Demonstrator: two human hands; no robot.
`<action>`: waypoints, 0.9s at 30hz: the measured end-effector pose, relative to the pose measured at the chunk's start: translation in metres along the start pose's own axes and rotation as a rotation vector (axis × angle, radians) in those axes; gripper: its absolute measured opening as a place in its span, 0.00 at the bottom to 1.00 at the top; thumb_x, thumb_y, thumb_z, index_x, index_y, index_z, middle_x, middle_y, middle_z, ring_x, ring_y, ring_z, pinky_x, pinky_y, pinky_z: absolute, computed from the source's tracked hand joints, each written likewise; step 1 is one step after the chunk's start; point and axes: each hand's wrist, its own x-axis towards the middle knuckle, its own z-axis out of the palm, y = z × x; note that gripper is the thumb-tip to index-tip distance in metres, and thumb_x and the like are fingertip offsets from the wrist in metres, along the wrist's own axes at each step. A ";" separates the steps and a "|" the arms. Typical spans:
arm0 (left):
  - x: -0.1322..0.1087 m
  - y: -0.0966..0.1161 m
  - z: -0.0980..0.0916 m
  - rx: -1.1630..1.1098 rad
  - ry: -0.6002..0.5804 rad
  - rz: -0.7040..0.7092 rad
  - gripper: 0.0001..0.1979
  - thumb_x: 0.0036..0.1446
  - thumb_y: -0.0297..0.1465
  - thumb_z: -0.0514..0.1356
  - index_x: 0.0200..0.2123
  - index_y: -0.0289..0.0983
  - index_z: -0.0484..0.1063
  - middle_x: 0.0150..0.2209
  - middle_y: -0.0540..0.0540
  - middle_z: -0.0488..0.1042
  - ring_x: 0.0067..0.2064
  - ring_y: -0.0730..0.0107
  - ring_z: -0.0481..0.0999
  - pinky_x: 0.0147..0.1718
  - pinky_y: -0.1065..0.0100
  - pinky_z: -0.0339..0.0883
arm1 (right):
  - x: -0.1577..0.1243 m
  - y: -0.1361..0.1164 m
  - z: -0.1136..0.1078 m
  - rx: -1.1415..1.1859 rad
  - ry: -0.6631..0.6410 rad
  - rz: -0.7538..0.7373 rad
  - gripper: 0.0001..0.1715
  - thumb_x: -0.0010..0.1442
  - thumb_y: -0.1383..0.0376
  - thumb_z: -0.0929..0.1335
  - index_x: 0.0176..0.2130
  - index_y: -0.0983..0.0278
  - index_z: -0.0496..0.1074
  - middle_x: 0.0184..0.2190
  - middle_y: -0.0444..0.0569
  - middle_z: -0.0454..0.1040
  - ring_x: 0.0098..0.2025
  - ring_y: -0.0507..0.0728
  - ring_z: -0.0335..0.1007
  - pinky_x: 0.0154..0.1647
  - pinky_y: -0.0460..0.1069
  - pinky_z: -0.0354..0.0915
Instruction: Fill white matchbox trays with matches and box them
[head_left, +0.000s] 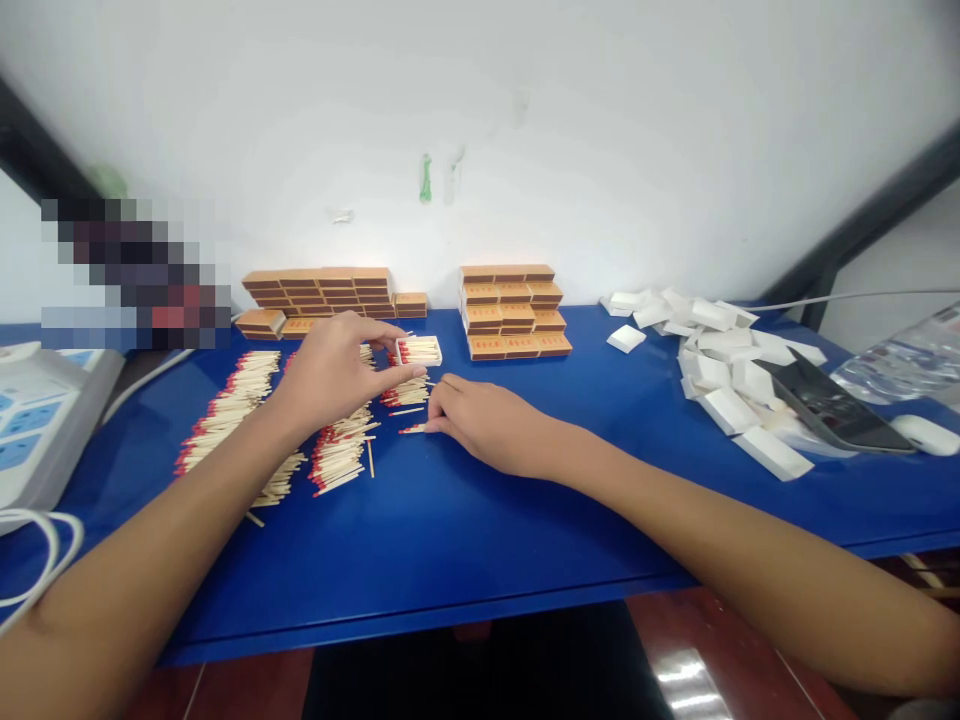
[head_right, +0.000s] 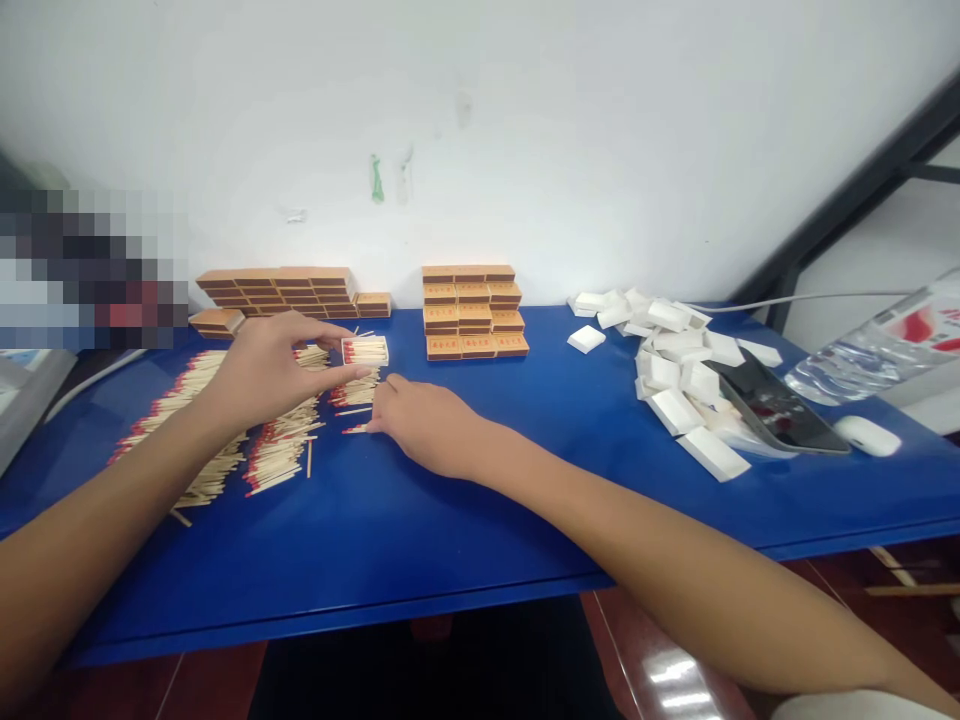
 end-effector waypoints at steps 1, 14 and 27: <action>0.000 0.000 0.000 0.004 -0.001 -0.006 0.23 0.59 0.54 0.67 0.42 0.41 0.86 0.38 0.45 0.85 0.42 0.56 0.82 0.42 0.60 0.70 | -0.001 0.002 -0.002 0.011 0.007 0.001 0.10 0.78 0.63 0.64 0.45 0.66 0.72 0.48 0.55 0.76 0.41 0.57 0.71 0.41 0.52 0.61; -0.002 -0.001 0.002 0.003 -0.037 -0.011 0.24 0.60 0.54 0.67 0.46 0.42 0.85 0.40 0.44 0.86 0.44 0.53 0.82 0.45 0.58 0.72 | -0.001 -0.004 0.005 0.141 0.049 -0.015 0.07 0.76 0.63 0.67 0.43 0.63 0.70 0.48 0.51 0.76 0.43 0.57 0.71 0.42 0.52 0.60; -0.001 0.001 0.001 -0.023 -0.046 -0.016 0.24 0.59 0.54 0.68 0.44 0.41 0.85 0.40 0.43 0.86 0.44 0.54 0.82 0.45 0.57 0.71 | 0.002 -0.005 0.005 0.117 0.017 0.031 0.07 0.76 0.63 0.67 0.43 0.64 0.72 0.48 0.53 0.77 0.44 0.58 0.73 0.42 0.51 0.61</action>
